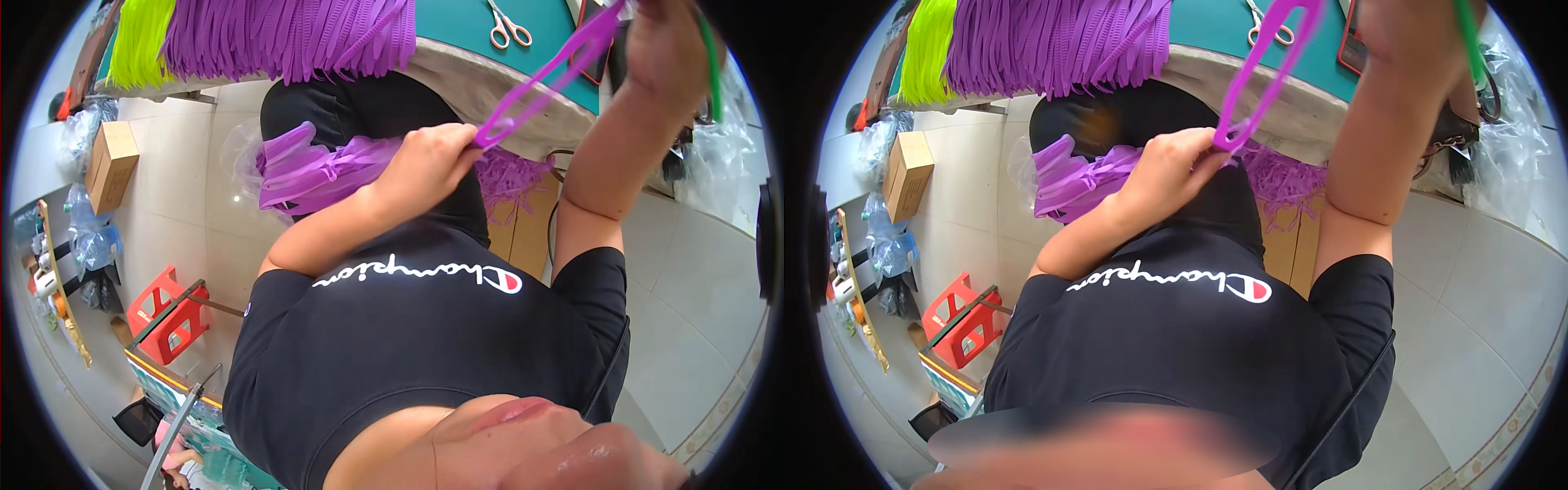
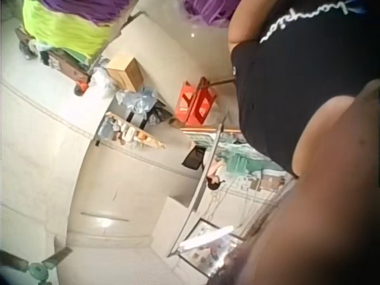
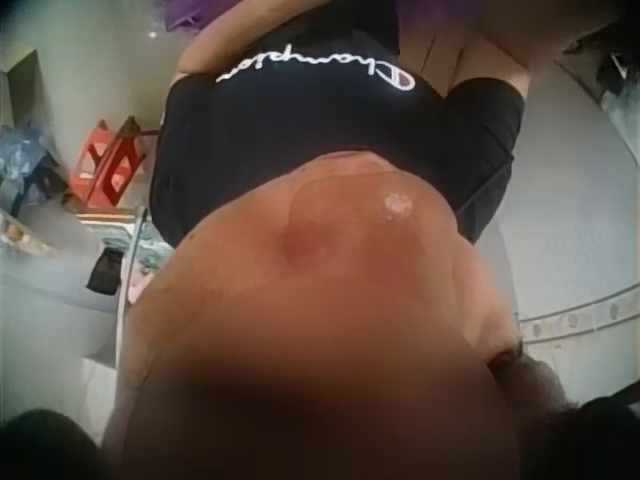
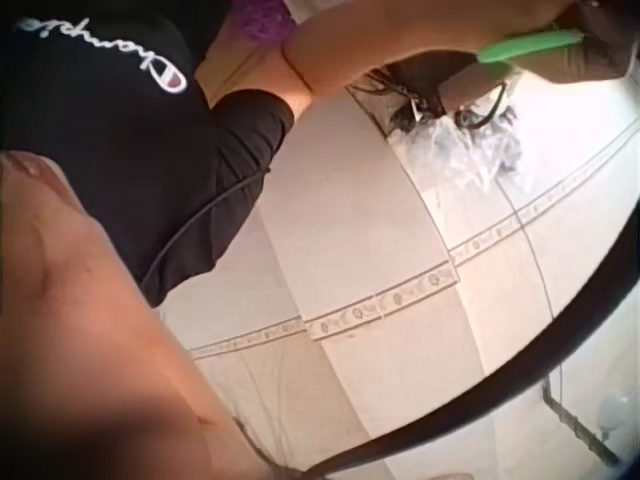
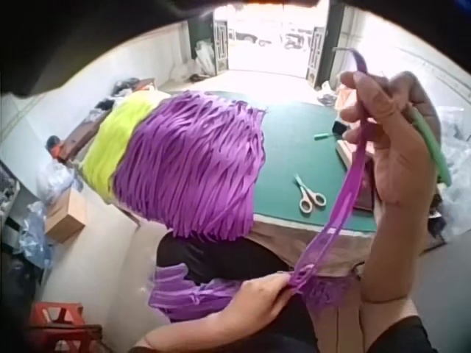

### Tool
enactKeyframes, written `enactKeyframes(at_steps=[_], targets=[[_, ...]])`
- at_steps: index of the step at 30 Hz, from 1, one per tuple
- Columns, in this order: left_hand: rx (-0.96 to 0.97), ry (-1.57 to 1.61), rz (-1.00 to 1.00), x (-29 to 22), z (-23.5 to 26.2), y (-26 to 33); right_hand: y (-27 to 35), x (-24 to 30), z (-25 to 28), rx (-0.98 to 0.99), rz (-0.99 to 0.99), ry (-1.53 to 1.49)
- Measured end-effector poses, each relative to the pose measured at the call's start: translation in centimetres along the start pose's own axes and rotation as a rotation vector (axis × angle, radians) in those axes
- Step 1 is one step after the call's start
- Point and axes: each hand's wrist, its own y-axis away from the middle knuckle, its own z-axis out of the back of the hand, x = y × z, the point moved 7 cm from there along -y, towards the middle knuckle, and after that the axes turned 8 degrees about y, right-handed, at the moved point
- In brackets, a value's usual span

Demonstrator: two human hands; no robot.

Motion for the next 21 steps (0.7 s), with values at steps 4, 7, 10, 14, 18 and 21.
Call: enactKeyframes(at_steps=[4, 7, 10, 14, 18, 21], targets=[[0.06, 1.01, 0.438, 4.1, -2.1, 0.8, 2.3, -4.1, -2.7, 0.193, -0.114, 0.192], [-0.069, 1.141, 0.377, 4.5, -0.7, 0.9, 7.1, -6.4, -2.9, 0.158, -0.201, -0.277], [-0.198, 1.157, 0.376, 4.9, 0.3, 0.9, 12.7, -7.0, -3.9, 0.347, -0.288, -0.397], [-0.34, 1.218, 0.347, 5.2, 1.0, 0.7, 19.1, -6.1, -3.2, 0.237, -0.358, -0.022], [-0.381, 1.128, 0.317, 5.1, 1.2, 0.5, 21.5, -7.2, -2.8, 0.029, -0.498, -0.166], [-0.378, 1.122, 0.307, 4.9, 1.0, 0.4, 21.8, -7.5, -2.7, 0.009, -0.496, -0.206]])
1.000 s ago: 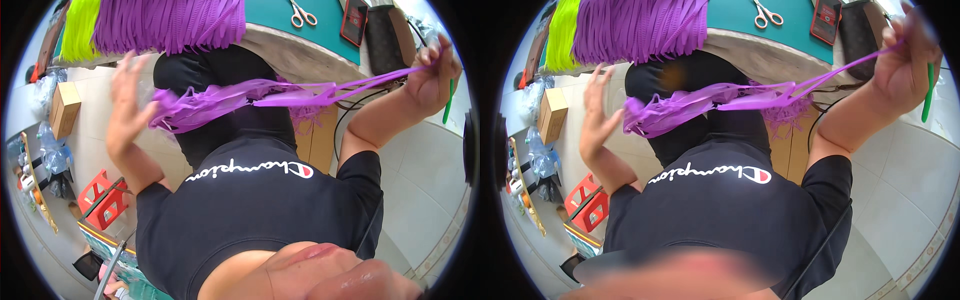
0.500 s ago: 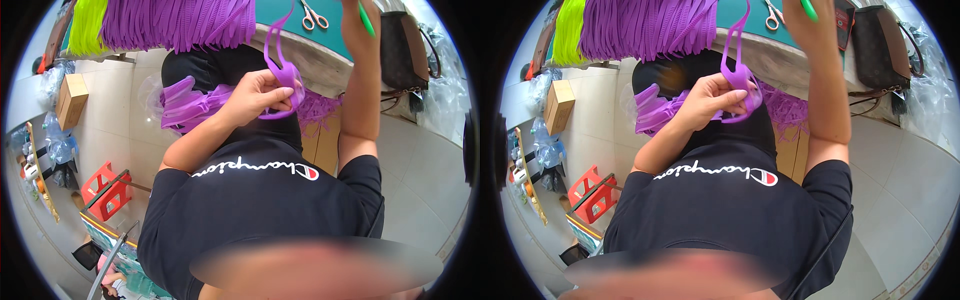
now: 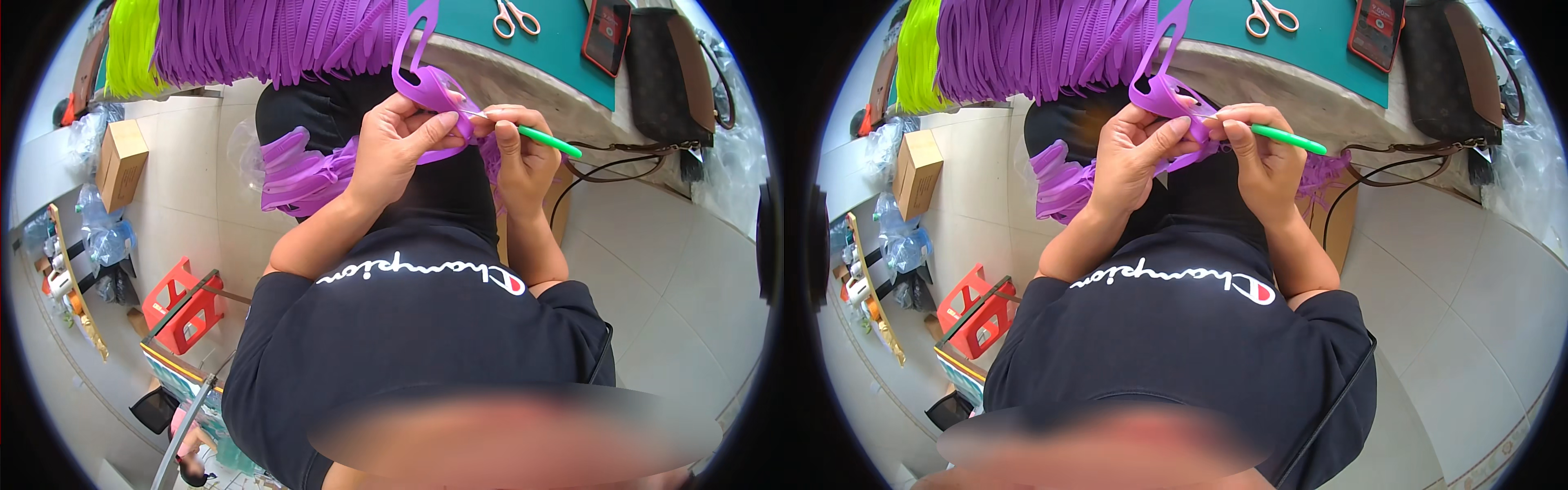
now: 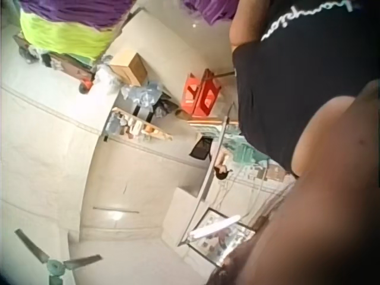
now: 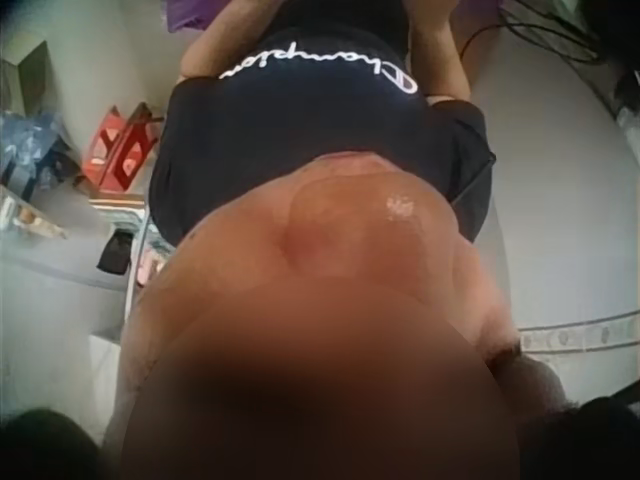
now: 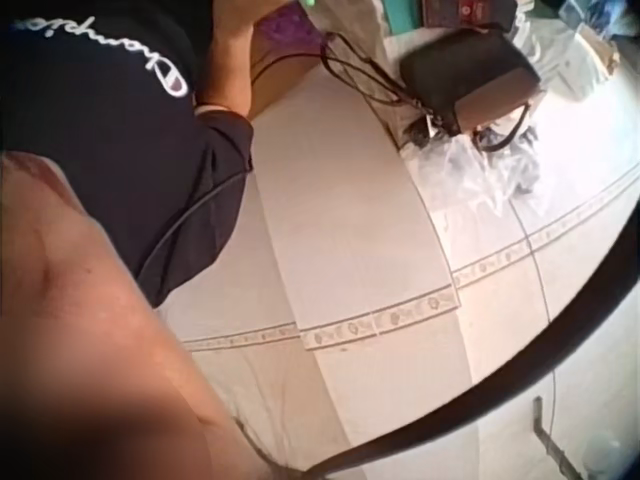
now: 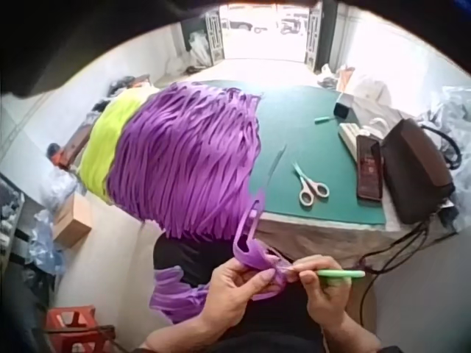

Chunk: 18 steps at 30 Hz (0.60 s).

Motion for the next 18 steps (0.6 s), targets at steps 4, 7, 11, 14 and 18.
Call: enactKeyframes(at_steps=[4, 7, 11, 14, 18], targets=[[-0.024, -0.015, -0.027, -0.1, 0.2, 0.0, -0.1, -0.3, 0.1, -0.008, -0.016, -0.037], [-0.022, -0.025, -0.049, -0.1, 0.2, -0.1, -0.2, -0.2, 0.0, 0.006, 0.002, -0.034], [-0.028, -0.194, -0.102, -0.5, 0.0, 0.0, -0.2, 1.7, -0.5, 0.079, 0.335, 0.509], [-0.012, -0.179, -0.003, -0.4, 0.2, 0.4, -0.5, 1.8, 0.6, -0.025, 0.453, 0.653], [0.133, -0.021, 0.318, -1.1, 1.7, 1.7, -1.7, 0.0, 5.8, -0.334, 0.313, 0.586]])
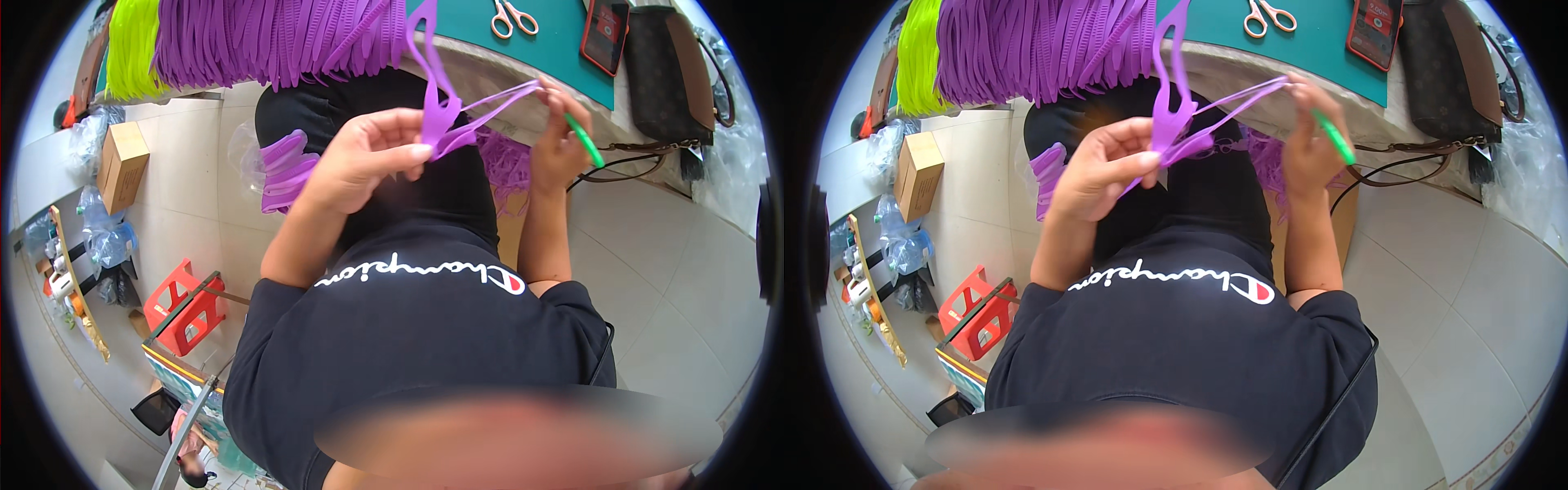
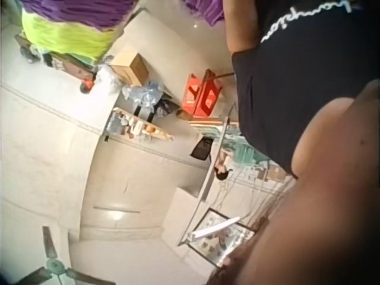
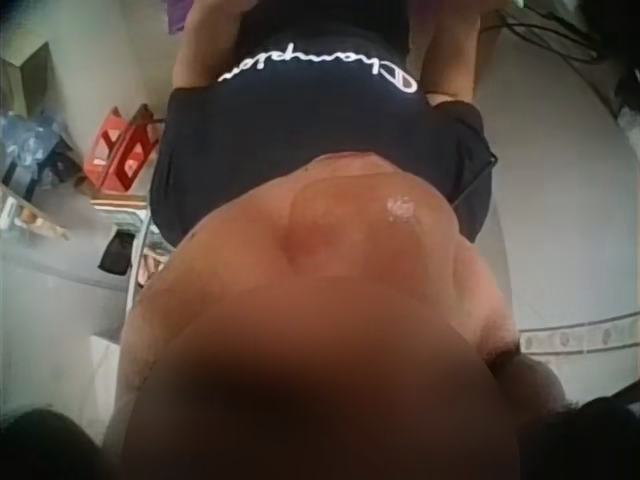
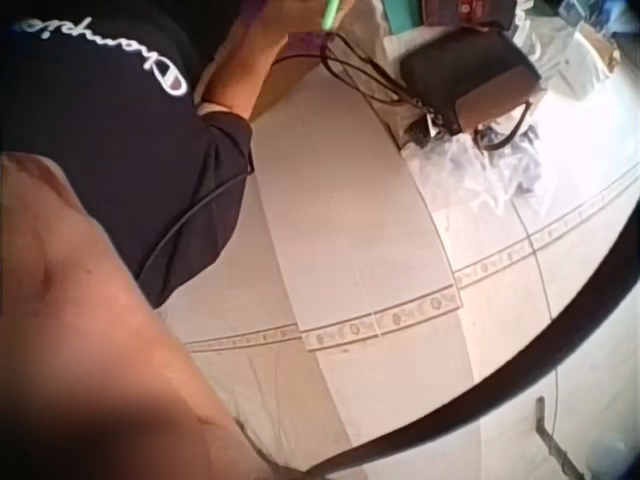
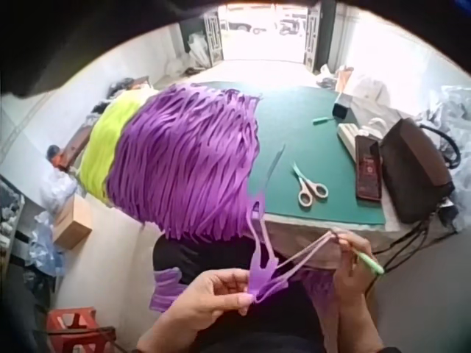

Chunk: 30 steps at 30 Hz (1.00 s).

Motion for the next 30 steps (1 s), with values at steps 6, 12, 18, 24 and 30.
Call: enactKeyframes(at_steps=[6, 12, 18, 24, 30], targets=[[-0.114, 0.185, -0.108, -4.9, 6.6, 4.6, -0.7, -3.9, 4.7, -0.125, -0.1, 0.233], [-0.152, 0.33, -0.572, -11.0, 10.2, 6.8, 1.1, -5.9, 8.0, -0.148, -0.28, 0.509], [-0.114, -0.143, -0.542, -11.2, 5.5, 6.7, 2.2, -5.2, 3.6, 0.417, -0.643, -0.256], [0.17, -0.337, -0.37, -6.8, -3.8, 5.6, 4.9, 4.4, -8.9, 0.829, -0.894, -1.214], [0.341, -0.508, -0.102, -5.5, -7.0, 8.1, 0.3, 5.3, -11.2, 0.743, -0.714, -0.759]])
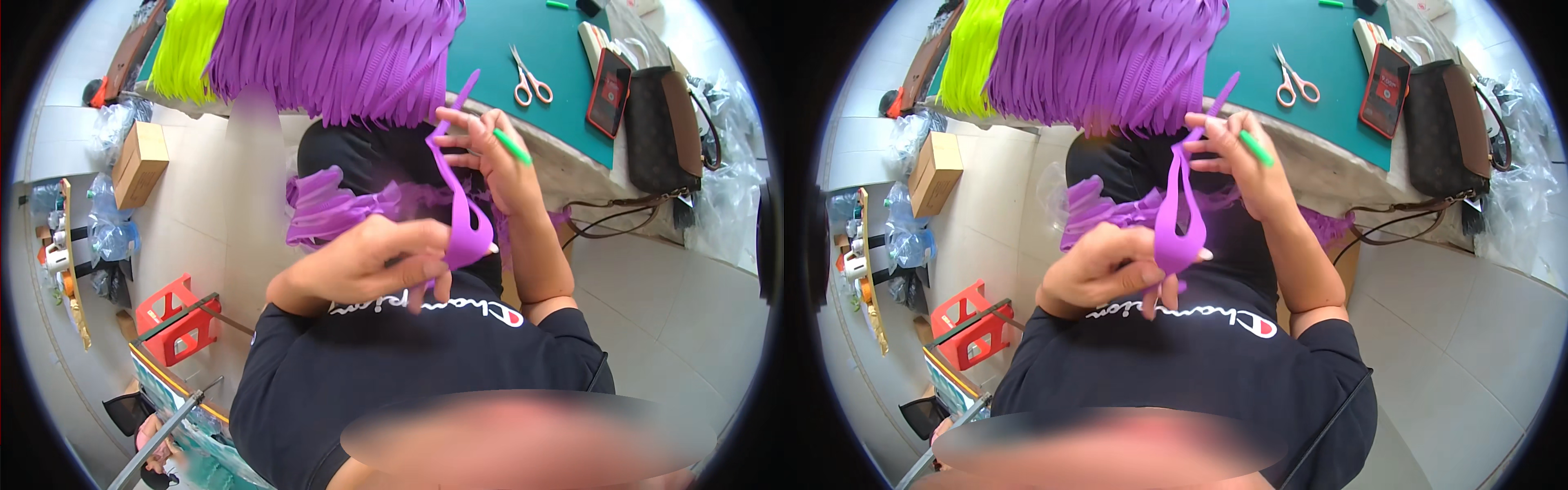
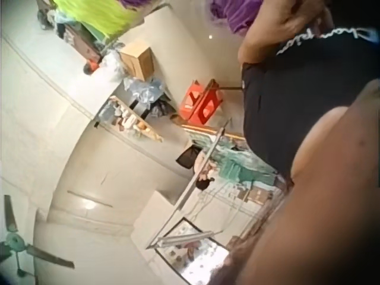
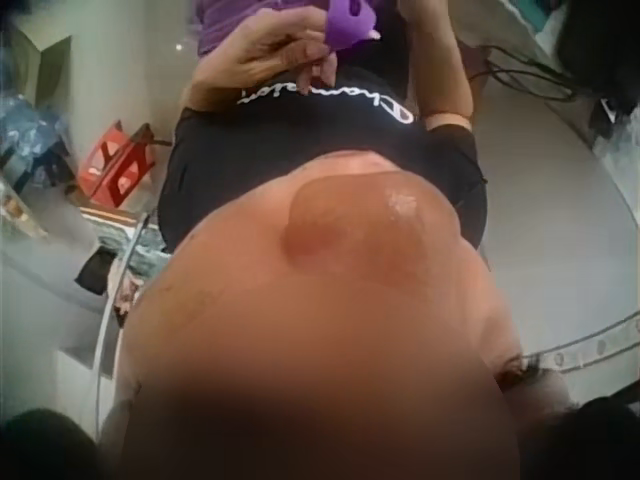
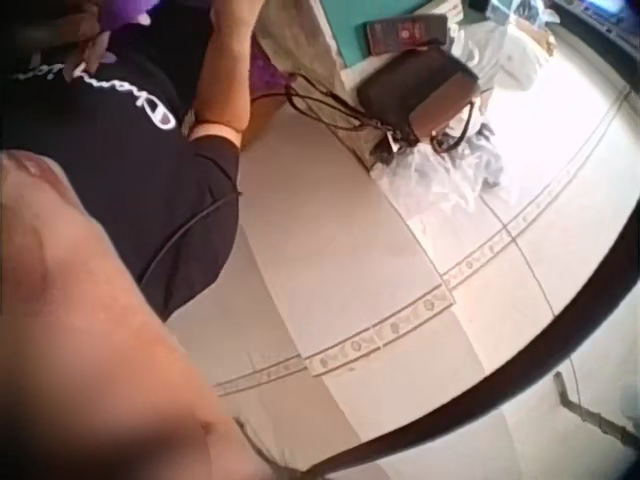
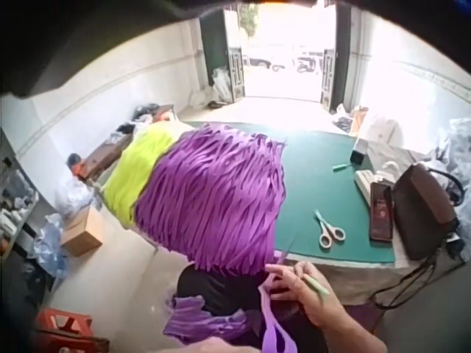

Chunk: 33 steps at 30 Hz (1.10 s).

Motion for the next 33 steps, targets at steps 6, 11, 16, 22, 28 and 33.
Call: enactKeyframes(at_steps=[6, 11, 16, 22, 28, 33], targets=[[0.089, -0.038, -0.076, -1.3, 1.0, 1.0, 3.0, -2.7, -3.5, 0.657, 0.038, 0.351], [-0.114, 0.158, -0.106, -1.6, 4.3, 3.1, 3.7, -1.1, 2.4, 0.68, 0.033, 0.204], [-0.048, 0.08, -0.251, -2.1, 7.1, 4.4, 1.4, 5.4, 8.0, 0.217, 0.251, 0.921], [-0.267, -0.318, 0.012, 1.4, 11.3, 0.4, -10.4, 16.1, 11.0, -0.278, 0.652, 1.501], [-0.713, -0.591, -0.268, -1.8, 16.9, -6.6, -32.9, 20.1, 7.8, -0.301, 0.931, 1.478], [-0.826, -1.203, -0.34, -2.5, 15.3, -2.3, -37.7, 16.0, 8.2, -0.052, 0.801, 1.039]])
